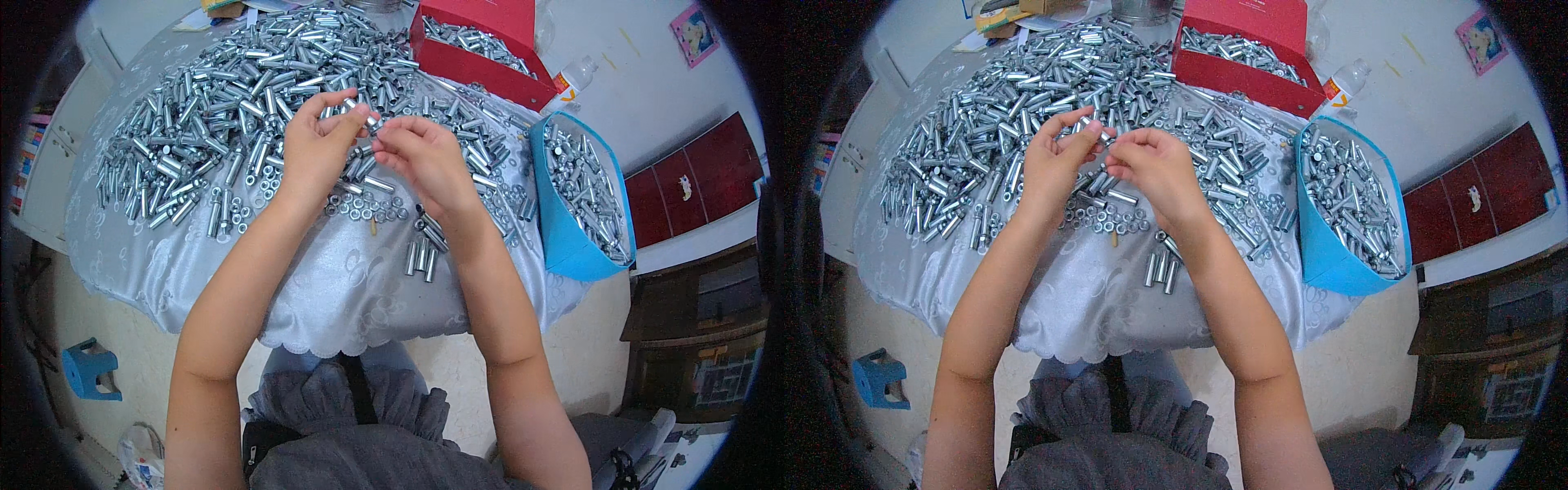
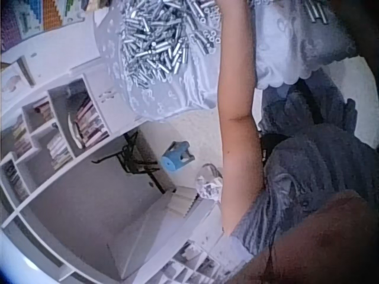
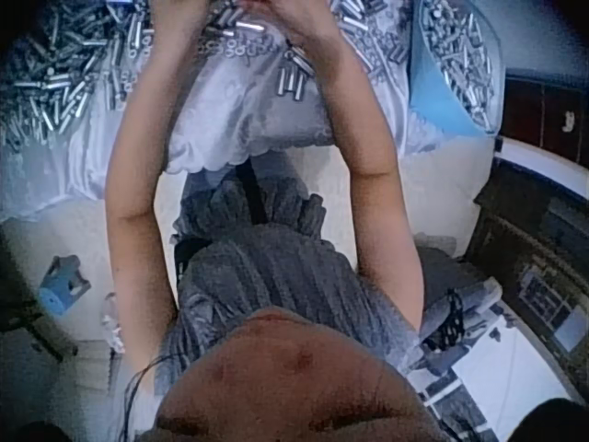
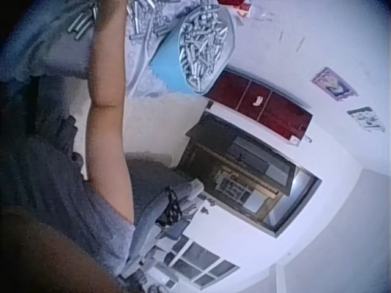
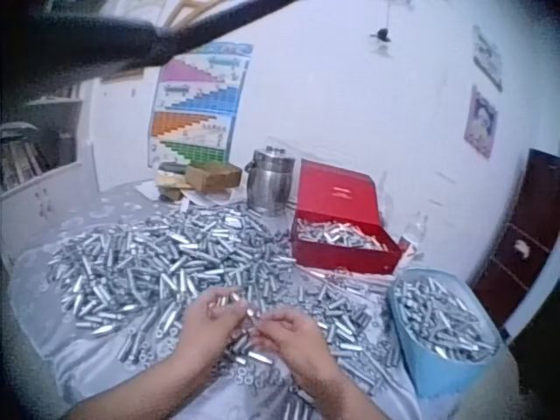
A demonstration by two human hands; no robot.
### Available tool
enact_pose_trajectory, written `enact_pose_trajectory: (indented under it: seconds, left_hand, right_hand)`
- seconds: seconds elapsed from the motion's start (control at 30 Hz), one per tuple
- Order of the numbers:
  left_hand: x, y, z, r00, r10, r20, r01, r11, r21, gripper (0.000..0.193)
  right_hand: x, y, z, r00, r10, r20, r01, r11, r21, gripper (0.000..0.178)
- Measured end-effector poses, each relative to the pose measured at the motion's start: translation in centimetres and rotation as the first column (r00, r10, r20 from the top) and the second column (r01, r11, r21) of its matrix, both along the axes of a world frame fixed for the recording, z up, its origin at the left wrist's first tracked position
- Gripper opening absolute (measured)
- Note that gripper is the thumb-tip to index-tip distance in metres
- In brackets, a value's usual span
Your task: The person repeatedly picks up cylindrical metal fasteners and small washers from a table, threads the washers onto the fasteners, and places the assembled units back on the table. The hands work continuously over a large pile of parts spread across a white tablecloth.
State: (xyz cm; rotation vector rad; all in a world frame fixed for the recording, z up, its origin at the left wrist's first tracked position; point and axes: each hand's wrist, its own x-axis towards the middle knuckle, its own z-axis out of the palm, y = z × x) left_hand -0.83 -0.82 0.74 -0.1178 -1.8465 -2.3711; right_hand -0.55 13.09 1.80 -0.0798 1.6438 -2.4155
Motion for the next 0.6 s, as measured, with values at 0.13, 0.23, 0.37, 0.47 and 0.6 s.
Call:
enact_pose_trajectory:
  seconds: [0.13, 0.23, 0.37, 0.47, 0.6]
  left_hand:
    - [0.4, 0.4, 0.0, 1.0, 0.008, -0.006, -0.008, 0.999, -0.039, 0.034]
    - [0.4, 0.3, -0.1, 0.999, -0.004, 0.053, 0.008, 0.998, -0.06, 0.029]
    - [0.8, 0.5, 0.5, 0.977, -0.119, 0.177, 0.119, 0.993, 0.014, 0.025]
    - [1.0, 0.7, 0.8, 0.932, -0.255, 0.256, 0.216, 0.961, 0.172, 0.022]
    - [1.4, 0.9, 1.3, 0.858, -0.464, 0.221, 0.349, 0.841, 0.413, 0.029]
  right_hand:
    - [-0.2, 0.2, -0.1, 0.996, -0.06, -0.063, 0.06, 0.998, -0.012, 0.014]
    - [0.1, 0.2, 0.7, 0.967, -0.162, -0.198, 0.184, 0.978, 0.099, 0.016]
    - [-0.2, 1.0, 1.1, 0.958, -0.188, -0.218, 0.215, 0.97, 0.109, 0.019]
    - [-0.5, 1.6, 1.3, 0.968, -0.161, -0.19, 0.183, 0.978, 0.103, 0.022]
    - [-0.2, 1.5, 1.6, 0.956, -0.126, -0.264, 0.147, 0.987, 0.059, 0.024]
